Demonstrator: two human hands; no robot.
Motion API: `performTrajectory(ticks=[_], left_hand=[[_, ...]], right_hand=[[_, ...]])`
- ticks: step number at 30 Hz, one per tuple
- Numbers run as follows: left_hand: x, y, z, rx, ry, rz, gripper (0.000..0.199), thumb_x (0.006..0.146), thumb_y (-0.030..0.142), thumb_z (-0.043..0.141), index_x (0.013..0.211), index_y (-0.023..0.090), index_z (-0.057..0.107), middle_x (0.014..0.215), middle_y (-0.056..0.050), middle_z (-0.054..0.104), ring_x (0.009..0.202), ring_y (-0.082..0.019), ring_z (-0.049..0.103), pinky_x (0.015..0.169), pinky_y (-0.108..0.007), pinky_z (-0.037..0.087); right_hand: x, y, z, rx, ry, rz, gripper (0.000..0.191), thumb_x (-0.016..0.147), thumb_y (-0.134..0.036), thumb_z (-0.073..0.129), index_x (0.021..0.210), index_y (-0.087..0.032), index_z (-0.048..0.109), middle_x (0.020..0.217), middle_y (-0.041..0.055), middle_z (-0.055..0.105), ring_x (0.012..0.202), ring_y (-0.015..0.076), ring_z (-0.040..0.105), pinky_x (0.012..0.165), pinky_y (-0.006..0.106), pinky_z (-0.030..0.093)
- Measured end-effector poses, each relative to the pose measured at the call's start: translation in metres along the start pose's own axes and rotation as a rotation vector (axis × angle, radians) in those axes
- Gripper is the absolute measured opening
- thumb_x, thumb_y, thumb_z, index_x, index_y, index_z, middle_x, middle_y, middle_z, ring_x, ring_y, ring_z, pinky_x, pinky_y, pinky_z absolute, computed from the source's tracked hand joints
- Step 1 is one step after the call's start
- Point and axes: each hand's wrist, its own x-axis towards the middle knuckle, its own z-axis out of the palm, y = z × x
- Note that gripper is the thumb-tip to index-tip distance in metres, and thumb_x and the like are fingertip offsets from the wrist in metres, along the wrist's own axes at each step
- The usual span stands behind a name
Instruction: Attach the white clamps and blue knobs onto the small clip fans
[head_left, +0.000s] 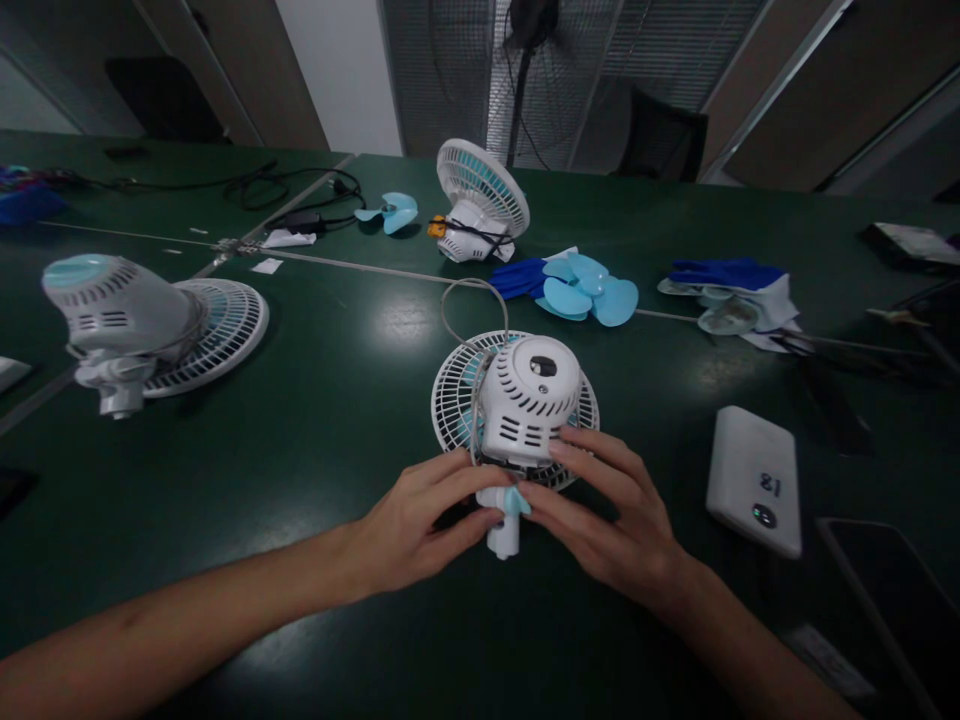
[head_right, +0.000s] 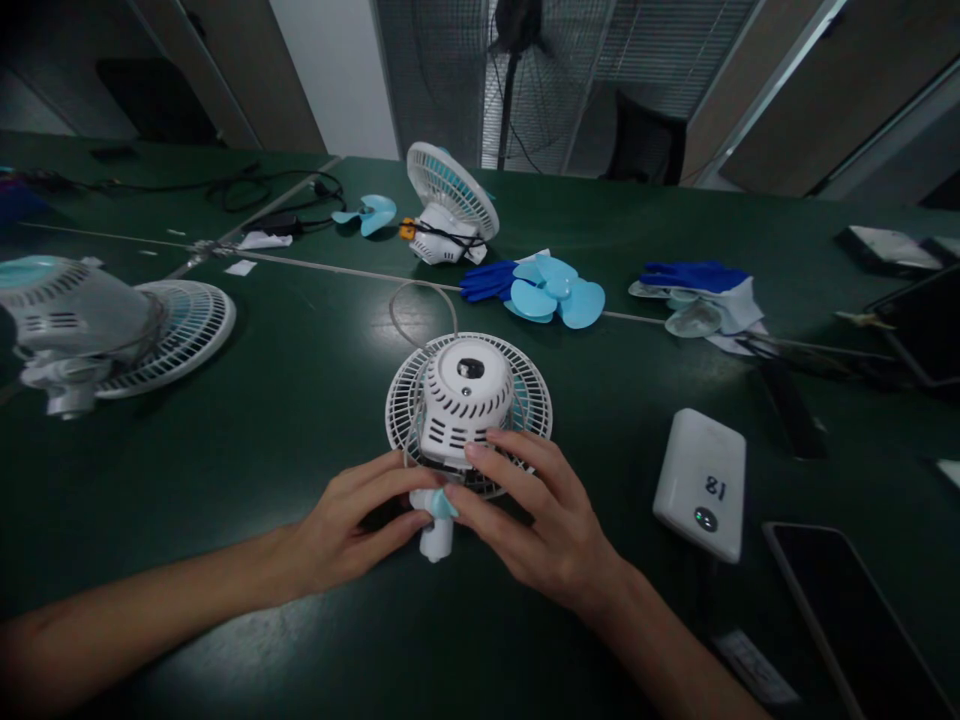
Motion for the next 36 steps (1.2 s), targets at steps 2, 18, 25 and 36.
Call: performTrajectory(ticks=[2,18,25,36], left_hand=[[0.0,0.0,0.0,0.004,0.0,-0.002,0.029,0.101,0.022,0.056,0.13,0.018,0.057,0.096,-0.006,0.06,0.077,-0.015,0.058,0.068,-0.027,0.052],[0.008,0.009,-0.015,-0.011,0.045,-0.231,0.028,0.096,0.033,0.069,0.12,0.02,0.062,0.096,-0.001,0.071,0.076,-0.013,0.066,0.066,-0.022,0.054],[0.008,-0.027,-0.061,0.216,0.2,-0.382,0.036,0.095,0.043,0.065,0.123,0.021,0.064,0.106,-0.005,0.073,0.089,-0.019,0.07,0.081,-0.032,0.059],[0.058,-0.116,-0.139,0.393,0.437,-0.473,0.047,0.096,0.049,0.059,0.132,0.018,0.058,0.094,-0.005,0.073,0.078,-0.02,0.068,0.076,-0.033,0.055]], right_hand=[[0.002,-0.001,0.001,0.002,0.021,0.021,0.038,0.084,-0.014,0.079,0.118,-0.023,0.067,0.134,0.0068,0.053,0.128,0.0281,0.053,0.104,0.046,0.056],[-0.007,-0.012,0.007,0.074,0.125,0.271,0.021,0.086,-0.007,0.064,0.101,-0.021,0.068,0.13,0.0096,0.058,0.119,0.0295,0.058,0.096,0.051,0.055],[-0.007,-0.008,0.012,0.152,0.126,0.461,0.018,0.093,-0.011,0.056,0.099,-0.022,0.069,0.128,0.0095,0.057,0.116,0.0277,0.057,0.09,0.049,0.054],[-0.005,-0.008,0.011,0.162,0.112,0.458,0.016,0.094,-0.012,0.056,0.096,-0.021,0.068,0.125,0.0101,0.058,0.113,0.0267,0.059,0.086,0.046,0.056]])
